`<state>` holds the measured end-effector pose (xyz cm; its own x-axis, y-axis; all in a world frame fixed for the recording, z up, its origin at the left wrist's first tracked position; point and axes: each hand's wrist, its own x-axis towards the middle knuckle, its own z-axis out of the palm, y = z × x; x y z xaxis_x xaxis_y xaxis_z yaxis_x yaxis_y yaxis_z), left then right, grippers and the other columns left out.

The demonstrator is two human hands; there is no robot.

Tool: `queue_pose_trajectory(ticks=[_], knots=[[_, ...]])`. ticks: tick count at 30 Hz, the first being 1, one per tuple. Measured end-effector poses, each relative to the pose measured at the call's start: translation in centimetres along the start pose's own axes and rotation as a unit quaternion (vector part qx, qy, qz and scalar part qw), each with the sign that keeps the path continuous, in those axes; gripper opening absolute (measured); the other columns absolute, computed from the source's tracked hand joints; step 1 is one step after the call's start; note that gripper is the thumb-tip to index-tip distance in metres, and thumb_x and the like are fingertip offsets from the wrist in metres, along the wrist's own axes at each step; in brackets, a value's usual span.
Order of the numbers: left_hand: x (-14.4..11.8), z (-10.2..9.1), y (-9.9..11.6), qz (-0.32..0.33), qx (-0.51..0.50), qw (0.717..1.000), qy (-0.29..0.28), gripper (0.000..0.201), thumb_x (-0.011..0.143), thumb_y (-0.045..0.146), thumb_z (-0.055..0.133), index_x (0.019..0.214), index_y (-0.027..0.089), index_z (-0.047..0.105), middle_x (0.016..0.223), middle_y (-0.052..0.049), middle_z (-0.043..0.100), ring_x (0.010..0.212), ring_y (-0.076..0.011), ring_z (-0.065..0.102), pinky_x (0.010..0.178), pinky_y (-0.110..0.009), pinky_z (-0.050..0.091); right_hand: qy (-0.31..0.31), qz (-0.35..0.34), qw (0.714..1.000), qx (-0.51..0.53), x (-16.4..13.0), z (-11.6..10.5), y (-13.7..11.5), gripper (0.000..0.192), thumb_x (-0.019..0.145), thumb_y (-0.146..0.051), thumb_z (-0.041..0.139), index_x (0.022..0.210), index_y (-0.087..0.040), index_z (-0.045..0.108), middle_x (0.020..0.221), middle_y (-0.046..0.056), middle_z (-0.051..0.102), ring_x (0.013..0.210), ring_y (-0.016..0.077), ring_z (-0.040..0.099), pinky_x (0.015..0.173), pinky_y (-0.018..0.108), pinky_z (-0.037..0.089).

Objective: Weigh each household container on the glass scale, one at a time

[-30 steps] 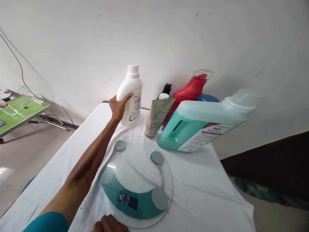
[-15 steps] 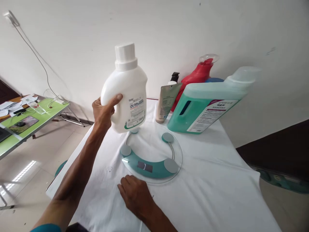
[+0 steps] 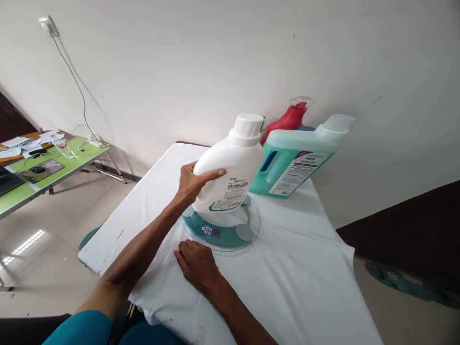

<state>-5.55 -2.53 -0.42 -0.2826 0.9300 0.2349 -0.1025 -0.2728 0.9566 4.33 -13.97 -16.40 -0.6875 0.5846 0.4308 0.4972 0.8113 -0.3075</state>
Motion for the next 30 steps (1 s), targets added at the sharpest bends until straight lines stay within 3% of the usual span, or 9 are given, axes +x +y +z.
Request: queue_pose_trajectory(ticks=[9, 12, 14, 17, 21, 25, 30], knots=[[0.7, -1.1, -0.8, 0.015, 0.015, 0.999, -0.043, 0.048, 0.059, 0.055, 0.094, 0.068, 0.016, 0.067, 0.062, -0.003, 0.062, 0.059, -0.0165, 0.061, 0.051, -0.028, 0.045, 0.025, -0.006, 1.0, 0.008, -0.1, 0.1, 0.0, 0.021, 0.1, -0.018, 0.054, 0.08, -0.022, 0.052, 0.074, -0.001, 0.06, 0.067, 0.0145, 0.054, 0.059, 0.033, 0.029], [1.2, -2.3, -0.7, 0.043, 0.06, 0.995, -0.071, 0.053, 0.063, 0.065, 0.088, 0.067, 0.018, 0.063, 0.061, -0.001, 0.058, 0.059, -0.0142, 0.056, 0.054, -0.028, 0.044, 0.033, -0.007, 0.999, 0.009, 0.0, -0.1, 0.0, 0.025, 0.102, -0.018, 0.051, 0.078, -0.022, 0.051, 0.072, -0.001, 0.059, 0.065, 0.0147, 0.053, 0.059, 0.033, 0.03], [1.8, -3.7, -1.2, 0.075, 0.085, 0.992, -0.062, 0.059, 0.072, 0.077, 0.074, 0.07, 0.019, 0.063, 0.066, -0.002, 0.059, 0.064, -0.0152, 0.056, 0.059, -0.029, 0.046, 0.031, -0.008, 0.999, 0.007, 0.1, -0.2, -0.1, 0.027, 0.103, -0.018, 0.05, 0.077, -0.022, 0.05, 0.071, -0.001, 0.057, 0.064, 0.0143, 0.052, 0.059, 0.032, 0.03], [2.5, -6.4, -3.4, 0.09, 0.089, 0.992, 0.003, 0.068, 0.089, 0.083, 0.046, 0.069, 0.02, 0.059, 0.068, -0.004, 0.057, 0.064, -0.0151, 0.052, 0.062, -0.03, 0.046, 0.029, -0.007, 1.0, 0.002, 0.2, -0.3, -0.1, 0.027, 0.103, -0.018, 0.055, 0.077, -0.022, 0.05, 0.07, -0.002, 0.056, 0.064, 0.0137, 0.053, 0.059, 0.031, 0.032], [2.4, -9.4, -8.2, 0.01, 0.115, 0.989, 0.094, 0.067, 0.091, 0.079, 0.048, 0.058, 0.021, 0.044, 0.055, 0.001, 0.037, 0.051, -0.0114, 0.035, 0.051, -0.029, 0.031, 0.039, -0.007, 0.999, -0.006, 0.2, -0.2, -0.2, 0.026, 0.102, -0.017, 0.059, 0.078, -0.022, 0.05, 0.069, -0.002, 0.055, 0.062, 0.0137, 0.052, 0.057, 0.03, 0.031], [2.3, -10.6, -11.5, -0.044, 0.151, 0.984, 0.083, 0.066, 0.089, 0.079, 0.051, 0.057, 0.022, 0.038, 0.054, 0.004, 0.031, 0.05, -0.0103, 0.028, 0.049, -0.029, 0.024, 0.058, -0.01, 0.998, -0.019, 0.1, -0.1, -0.3, 0.025, 0.102, -0.014, 0.055, 0.078, -0.022, 0.05, 0.07, -0.002, 0.055, 0.063, 0.0144, 0.053, 0.056, 0.031, 0.032], [2.6, -10.8, -11.9, -0.028, 0.169, 0.982, 0.077, 0.063, 0.088, 0.074, 0.056, 0.058, 0.022, 0.038, 0.055, 0.004, 0.032, 0.051, -0.01, 0.029, 0.049, -0.028, 0.024, 0.059, -0.015, 0.998, -0.02, 0.0, -0.1, -0.4, 0.024, 0.102, -0.014, 0.054, 0.079, -0.022, 0.051, 0.071, -0.001, 0.055, 0.064, 0.0149, 0.053, 0.056, 0.031, 0.032]])
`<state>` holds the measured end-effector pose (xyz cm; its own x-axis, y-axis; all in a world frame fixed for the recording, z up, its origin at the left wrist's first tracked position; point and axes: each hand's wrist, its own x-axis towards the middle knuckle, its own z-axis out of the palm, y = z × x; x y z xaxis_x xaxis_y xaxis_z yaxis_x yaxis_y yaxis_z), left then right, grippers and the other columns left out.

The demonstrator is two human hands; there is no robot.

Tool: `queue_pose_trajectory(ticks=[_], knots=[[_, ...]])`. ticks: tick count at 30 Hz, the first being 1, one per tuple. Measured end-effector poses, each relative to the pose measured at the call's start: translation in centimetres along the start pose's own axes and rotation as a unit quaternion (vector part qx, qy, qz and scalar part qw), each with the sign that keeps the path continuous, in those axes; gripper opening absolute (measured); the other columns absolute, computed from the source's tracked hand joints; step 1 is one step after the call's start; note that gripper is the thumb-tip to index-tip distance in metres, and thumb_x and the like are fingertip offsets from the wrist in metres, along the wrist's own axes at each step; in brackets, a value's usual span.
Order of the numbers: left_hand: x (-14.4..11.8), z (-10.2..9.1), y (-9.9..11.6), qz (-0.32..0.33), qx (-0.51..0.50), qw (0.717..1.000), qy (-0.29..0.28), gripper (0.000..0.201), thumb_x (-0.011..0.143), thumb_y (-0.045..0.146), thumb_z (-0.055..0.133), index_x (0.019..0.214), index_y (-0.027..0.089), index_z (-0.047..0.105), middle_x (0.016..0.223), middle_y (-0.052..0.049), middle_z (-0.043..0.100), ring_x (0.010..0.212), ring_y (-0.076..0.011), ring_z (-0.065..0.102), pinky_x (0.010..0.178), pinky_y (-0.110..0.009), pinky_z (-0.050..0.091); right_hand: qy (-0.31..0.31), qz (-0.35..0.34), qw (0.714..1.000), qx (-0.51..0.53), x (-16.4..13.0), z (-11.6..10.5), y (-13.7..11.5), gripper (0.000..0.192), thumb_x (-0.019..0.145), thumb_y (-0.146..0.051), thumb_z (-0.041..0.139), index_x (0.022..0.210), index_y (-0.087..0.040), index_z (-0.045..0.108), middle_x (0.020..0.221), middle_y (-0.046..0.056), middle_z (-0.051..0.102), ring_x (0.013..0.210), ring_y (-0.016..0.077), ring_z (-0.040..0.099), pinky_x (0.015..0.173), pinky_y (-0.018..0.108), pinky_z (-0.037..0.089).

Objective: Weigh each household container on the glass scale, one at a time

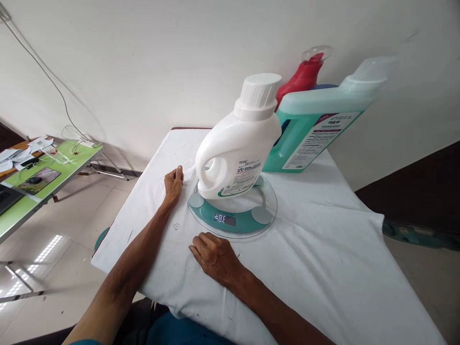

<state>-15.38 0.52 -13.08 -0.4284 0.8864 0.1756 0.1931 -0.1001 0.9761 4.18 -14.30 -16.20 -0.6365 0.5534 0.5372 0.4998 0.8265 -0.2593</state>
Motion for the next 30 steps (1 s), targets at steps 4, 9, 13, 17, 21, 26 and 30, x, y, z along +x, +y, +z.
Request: queue_pose_trajectory(ticks=[4, 9, 13, 17, 21, 26, 30], knots=[[-0.02, -0.06, 0.15, -0.003, 0.021, 1.0, 0.001, 0.063, 0.088, 0.075, 0.054, 0.058, 0.022, 0.038, 0.054, 0.003, 0.032, 0.051, -0.0109, 0.032, 0.048, -0.028, 0.025, 0.005, 0.005, 1.0, 0.0, 0.01, -0.05, -0.05, 0.024, 0.101, -0.014, 0.054, 0.079, -0.022, 0.051, 0.07, -0.001, 0.054, 0.064, 0.0143, 0.052, 0.055, 0.031, 0.032], [-0.13, -0.02, 0.27, -0.005, 0.033, 0.999, 0.002, 0.061, 0.088, 0.073, 0.054, 0.059, 0.023, 0.037, 0.054, 0.002, 0.034, 0.052, -0.0116, 0.034, 0.048, -0.028, 0.027, -0.008, 0.006, 1.0, 0.002, -0.02, -0.06, -0.06, 0.025, 0.101, -0.014, 0.056, 0.078, -0.022, 0.05, 0.07, -0.002, 0.054, 0.064, 0.0139, 0.053, 0.054, 0.029, 0.032], [-0.15, 0.0, 0.34, -0.007, 0.043, 0.999, 0.002, 0.059, 0.088, 0.071, 0.056, 0.06, 0.023, 0.037, 0.055, 0.002, 0.035, 0.054, -0.0116, 0.034, 0.049, -0.028, 0.028, -0.015, 0.009, 1.0, 0.002, -0.05, -0.13, -0.02, 0.026, 0.101, -0.014, 0.057, 0.078, -0.022, 0.049, 0.07, -0.002, 0.054, 0.064, 0.0135, 0.052, 0.054, 0.029, 0.032], [-0.17, -0.02, 0.17, 0.001, 0.038, 0.999, 0.001, 0.057, 0.089, 0.067, 0.058, 0.06, 0.023, 0.036, 0.057, 0.003, 0.035, 0.054, -0.0112, 0.033, 0.05, -0.027, 0.027, -0.014, 0.006, 1.0, 0.002, -0.03, -0.22, -0.01, 0.026, 0.1, -0.014, 0.058, 0.078, -0.022, 0.049, 0.07, -0.002, 0.053, 0.064, 0.0133, 0.052, 0.054, 0.029, 0.032], [-0.19, -0.05, 0.03, 0.009, 0.024, 1.0, -0.009, 0.056, 0.089, 0.062, 0.061, 0.06, 0.022, 0.036, 0.057, 0.003, 0.035, 0.053, -0.0102, 0.031, 0.051, -0.027, 0.026, -0.015, 0.009, 1.0, 0.005, -0.02, -0.28, -0.04, 0.024, 0.101, -0.014, 0.057, 0.079, -0.022, 0.05, 0.071, -0.002, 0.054, 0.065, 0.0137, 0.052, 0.055, 0.029, 0.034], [-0.19, -0.11, -0.08, 0.01, 0.03, 0.999, -0.01, 0.054, 0.09, 0.06, 0.061, 0.059, 0.022, 0.037, 0.057, 0.003, 0.037, 0.053, -0.0104, 0.031, 0.051, -0.027, 0.027, -0.012, 0.011, 1.0, 0.008, -0.04, -0.3, -0.05, 0.024, 0.101, -0.015, 0.055, 0.079, -0.022, 0.051, 0.071, -0.001, 0.054, 0.065, 0.014, 0.051, 0.055, 0.03, 0.033], [-0.16, -0.17, -0.21, 0.019, 0.023, 0.999, -0.014, 0.053, 0.09, 0.056, 0.063, 0.059, 0.022, 0.038, 0.057, 0.003, 0.037, 0.053, -0.0103, 0.031, 0.051, -0.027, 0.027, -0.014, 0.01, 1.0, 0.011, -0.04, -0.37, -0.04, 0.023, 0.1, -0.014, 0.056, 0.079, -0.021, 0.051, 0.072, -0.001, 0.054, 0.065, 0.014, 0.052, 0.055, 0.03, 0.034]])
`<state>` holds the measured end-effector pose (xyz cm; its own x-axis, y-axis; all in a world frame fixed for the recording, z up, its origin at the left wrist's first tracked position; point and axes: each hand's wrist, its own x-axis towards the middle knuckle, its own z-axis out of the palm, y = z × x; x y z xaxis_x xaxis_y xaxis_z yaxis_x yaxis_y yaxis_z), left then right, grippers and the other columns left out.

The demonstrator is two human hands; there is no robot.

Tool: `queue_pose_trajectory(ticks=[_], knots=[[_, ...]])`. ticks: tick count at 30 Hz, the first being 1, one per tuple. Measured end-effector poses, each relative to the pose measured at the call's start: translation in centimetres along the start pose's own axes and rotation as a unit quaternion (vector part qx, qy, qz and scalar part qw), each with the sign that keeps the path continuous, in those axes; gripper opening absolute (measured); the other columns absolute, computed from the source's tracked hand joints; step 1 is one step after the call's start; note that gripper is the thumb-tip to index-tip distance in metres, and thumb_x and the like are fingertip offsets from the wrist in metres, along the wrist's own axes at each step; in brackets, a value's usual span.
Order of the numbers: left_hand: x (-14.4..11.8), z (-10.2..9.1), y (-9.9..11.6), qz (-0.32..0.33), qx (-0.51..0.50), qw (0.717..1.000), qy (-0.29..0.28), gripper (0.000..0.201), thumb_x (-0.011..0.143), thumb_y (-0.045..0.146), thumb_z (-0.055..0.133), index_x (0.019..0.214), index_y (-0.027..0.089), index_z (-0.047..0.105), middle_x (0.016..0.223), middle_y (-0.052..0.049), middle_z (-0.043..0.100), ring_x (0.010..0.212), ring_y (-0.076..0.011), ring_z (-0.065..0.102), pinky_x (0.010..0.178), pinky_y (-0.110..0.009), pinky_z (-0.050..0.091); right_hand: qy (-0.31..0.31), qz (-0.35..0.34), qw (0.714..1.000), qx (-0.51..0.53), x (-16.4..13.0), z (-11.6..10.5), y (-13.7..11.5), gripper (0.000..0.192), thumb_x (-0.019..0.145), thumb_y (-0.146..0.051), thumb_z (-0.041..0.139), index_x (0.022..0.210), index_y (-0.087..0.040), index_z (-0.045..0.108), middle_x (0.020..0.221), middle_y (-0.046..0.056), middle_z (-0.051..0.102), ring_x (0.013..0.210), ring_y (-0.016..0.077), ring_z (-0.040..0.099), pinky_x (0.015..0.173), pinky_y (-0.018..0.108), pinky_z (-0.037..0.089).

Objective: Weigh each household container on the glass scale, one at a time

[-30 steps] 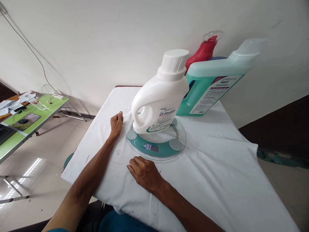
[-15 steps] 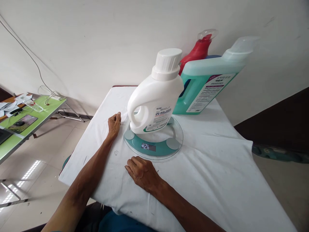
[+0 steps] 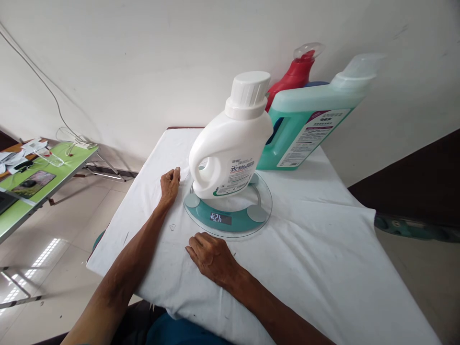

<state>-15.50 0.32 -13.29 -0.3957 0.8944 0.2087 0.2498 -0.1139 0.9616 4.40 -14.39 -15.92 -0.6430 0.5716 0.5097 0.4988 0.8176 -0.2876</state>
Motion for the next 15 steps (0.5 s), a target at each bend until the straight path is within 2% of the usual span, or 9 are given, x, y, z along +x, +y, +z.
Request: queue_pose_trajectory(ticks=[15], knots=[[-0.01, -0.09, -0.13, 0.003, 0.03, 1.0, 0.0, 0.054, 0.093, 0.06, 0.057, 0.061, 0.021, 0.037, 0.056, 0.003, 0.038, 0.053, -0.0102, 0.033, 0.051, -0.026, 0.029, 0.018, -0.008, 1.0, -0.009, 0.04, 0.0, 0.03, 0.023, 0.096, -0.012, 0.061, 0.077, -0.021, 0.051, 0.071, -0.002, 0.054, 0.064, 0.0132, 0.051, 0.054, 0.028, 0.032]])
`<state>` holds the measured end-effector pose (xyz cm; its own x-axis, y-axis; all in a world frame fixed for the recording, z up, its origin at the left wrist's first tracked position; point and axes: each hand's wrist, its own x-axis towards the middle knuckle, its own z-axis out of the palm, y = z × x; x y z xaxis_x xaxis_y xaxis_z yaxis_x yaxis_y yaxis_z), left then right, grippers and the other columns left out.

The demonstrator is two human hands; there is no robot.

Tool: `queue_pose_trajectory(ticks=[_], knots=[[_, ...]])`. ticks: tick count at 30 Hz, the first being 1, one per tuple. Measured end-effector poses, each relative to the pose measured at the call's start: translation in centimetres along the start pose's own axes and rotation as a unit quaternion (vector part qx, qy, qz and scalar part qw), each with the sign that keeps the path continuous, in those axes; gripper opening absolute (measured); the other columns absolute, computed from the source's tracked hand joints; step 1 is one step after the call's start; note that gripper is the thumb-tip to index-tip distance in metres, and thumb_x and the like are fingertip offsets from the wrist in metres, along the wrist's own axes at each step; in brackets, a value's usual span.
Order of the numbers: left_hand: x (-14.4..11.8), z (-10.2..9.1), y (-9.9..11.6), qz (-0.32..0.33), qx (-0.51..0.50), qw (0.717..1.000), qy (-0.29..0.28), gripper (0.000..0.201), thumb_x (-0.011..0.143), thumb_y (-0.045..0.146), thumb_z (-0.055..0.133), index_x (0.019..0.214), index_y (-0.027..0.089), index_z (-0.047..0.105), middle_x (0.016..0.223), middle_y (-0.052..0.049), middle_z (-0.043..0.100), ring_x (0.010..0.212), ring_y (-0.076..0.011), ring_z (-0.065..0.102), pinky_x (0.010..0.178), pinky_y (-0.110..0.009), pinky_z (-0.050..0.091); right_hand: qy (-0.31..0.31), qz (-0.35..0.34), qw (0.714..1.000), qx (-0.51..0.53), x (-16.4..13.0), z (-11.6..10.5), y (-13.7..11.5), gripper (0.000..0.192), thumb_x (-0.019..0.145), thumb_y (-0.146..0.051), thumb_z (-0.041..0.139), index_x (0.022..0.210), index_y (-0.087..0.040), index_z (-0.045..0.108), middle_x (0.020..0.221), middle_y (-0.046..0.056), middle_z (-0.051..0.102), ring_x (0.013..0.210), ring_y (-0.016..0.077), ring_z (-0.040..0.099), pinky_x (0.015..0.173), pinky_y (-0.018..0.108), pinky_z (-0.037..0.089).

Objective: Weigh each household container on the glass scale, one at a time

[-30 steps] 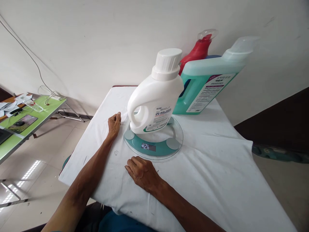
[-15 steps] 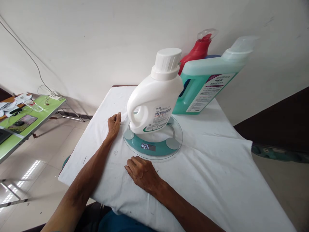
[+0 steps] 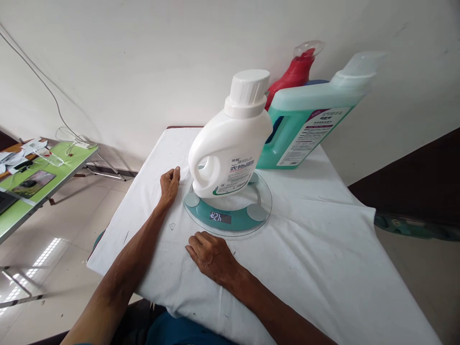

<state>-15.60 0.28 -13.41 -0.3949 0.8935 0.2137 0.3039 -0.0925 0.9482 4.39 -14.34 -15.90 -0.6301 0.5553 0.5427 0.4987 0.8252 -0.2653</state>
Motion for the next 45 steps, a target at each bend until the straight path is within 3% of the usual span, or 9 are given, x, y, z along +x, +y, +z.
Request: queue_pose_trajectory(ticks=[7, 12, 14, 18, 21, 26, 32, 39, 45], knots=[[-0.2, -0.1, 1.5, 0.005, -0.033, 0.999, 0.015, 0.058, 0.093, 0.069, 0.054, 0.061, 0.02, 0.045, 0.057, 0.002, 0.04, 0.053, -0.0113, 0.037, 0.053, -0.027, 0.034, 0.004, 0.003, 1.0, 0.0, 0.1, -0.1, -0.1, 0.024, 0.096, -0.012, 0.059, 0.075, -0.02, 0.052, 0.07, -0.002, 0.054, 0.062, 0.0132, 0.05, 0.053, 0.029, 0.032], [-1.8, -0.8, 7.8, 0.141, -0.079, 0.987, 0.021, 0.067, 0.095, 0.08, 0.034, 0.111, 0.022, 0.063, 0.097, -0.008, 0.065, 0.086, -0.0193, 0.062, 0.079, -0.034, 0.052, -0.022, 0.01, 1.0, 0.008, 0.1, 0.0, 0.0, 0.023, 0.096, -0.011, 0.059, 0.075, -0.02, 0.054, 0.069, -0.002, 0.055, 0.062, 0.0131, 0.052, 0.052, 0.029, 0.031], [-2.8, -0.6, 10.7, 0.179, -0.074, 0.98, -0.04, 0.07, 0.091, 0.084, 0.04, 0.12, 0.024, 0.061, 0.106, -0.009, 0.067, 0.095, -0.0224, 0.064, 0.083, -0.037, 0.054, -0.031, 0.013, 0.999, -0.004, 0.1, 0.2, -0.1, 0.024, 0.096, -0.011, 0.058, 0.075, -0.02, 0.054, 0.07, -0.001, 0.058, 0.064, 0.0141, 0.054, 0.052, 0.029, 0.031], [-3.7, 0.9, 14.0, 0.153, -0.028, 0.98, -0.127, 0.052, 0.086, 0.072, 0.064, 0.089, 0.02, 0.067, 0.086, -0.006, 0.066, 0.081, -0.0198, 0.06, 0.073, -0.032, 0.05, -0.058, 0.017, 0.998, -0.017, 0.3, 0.2, -0.2, 0.02, 0.099, -0.02, 0.059, 0.079, -0.02, 0.057, 0.075, 0.001, 0.063, 0.067, 0.0164, 0.059, 0.052, 0.031, 0.032], [-3.1, 2.5, 13.9, 0.104, -0.095, 0.986, -0.089, 0.049, 0.083, 0.062, 0.074, 0.066, 0.019, 0.057, 0.062, 0.0, 0.053, 0.06, -0.0136, 0.049, 0.059, -0.028, 0.041, -0.095, 0.021, 0.995, -0.01, 0.7, -0.1, -0.2, 0.022, 0.1, -0.023, 0.057, 0.078, -0.02, 0.057, 0.074, 0.001, 0.063, 0.065, 0.0157, 0.058, 0.05, 0.031, 0.029], [-2.6, 4.6, 14.2, 0.045, -0.193, 0.98, -0.031, 0.048, 0.067, 0.045, 0.089, 0.059, 0.019, 0.049, 0.05, 0.007, 0.035, 0.047, -0.0065, 0.029, 0.046, -0.025, 0.024, -0.128, 0.035, 0.991, -0.001, 1.2, -0.6, -0.2, 0.018, 0.099, -0.023, 0.055, 0.081, -0.02, 0.058, 0.076, 0.002, 0.064, 0.065, 0.0173, 0.059, 0.047, 0.033, 0.025], [-3.3, 6.2, 18.2, 0.057, -0.24, 0.969, -0.019, 0.055, 0.065, 0.048, 0.087, 0.056, 0.02, 0.04, 0.049, 0.009, 0.026, 0.044, -0.0047, 0.024, 0.043, -0.023, 0.021, -0.145, 0.027, 0.989, 0.023, 1.2, -0.7, -0.1, 0.013, 0.1, -0.025, 0.054, 0.089, -0.019, 0.058, 0.084, 0.003, 0.066, 0.07, 0.0178, 0.061, 0.05, 0.03, 0.035], [-4.1, 13.5, 22.9, 0.067, -0.272, 0.957, -0.071, 0.065, 0.062, 0.063, 0.087, 0.059, 0.022, 0.037, 0.05, 0.009, 0.028, 0.044, -0.005, 0.026, 0.04, -0.023, 0.023, -0.13, 0.041, 0.989, 0.048, 1.5, -0.7, -0.1, 0.013, 0.099, -0.027, 0.059, 0.089, -0.019, 0.059, 0.084, 0.002, 0.068, 0.071, 0.0169, 0.064, 0.048, 0.029, 0.036], [-4.8, 20.5, 21.7, 0.052, -0.227, 0.959, -0.162, 0.063, 0.068, 0.072, 0.081, 0.064, 0.022, 0.042, 0.054, 0.005, 0.033, 0.049, -0.0085, 0.037, 0.044, -0.027, 0.034, -0.125, 0.022, 0.99, 0.065, 1.5, -0.6, 0.1, 0.018, 0.085, -0.019, 0.071, 0.072, -0.02, 0.059, 0.072, -0.001, 0.068, 0.068, 0.016, 0.063, 0.044, 0.027, 0.028]])
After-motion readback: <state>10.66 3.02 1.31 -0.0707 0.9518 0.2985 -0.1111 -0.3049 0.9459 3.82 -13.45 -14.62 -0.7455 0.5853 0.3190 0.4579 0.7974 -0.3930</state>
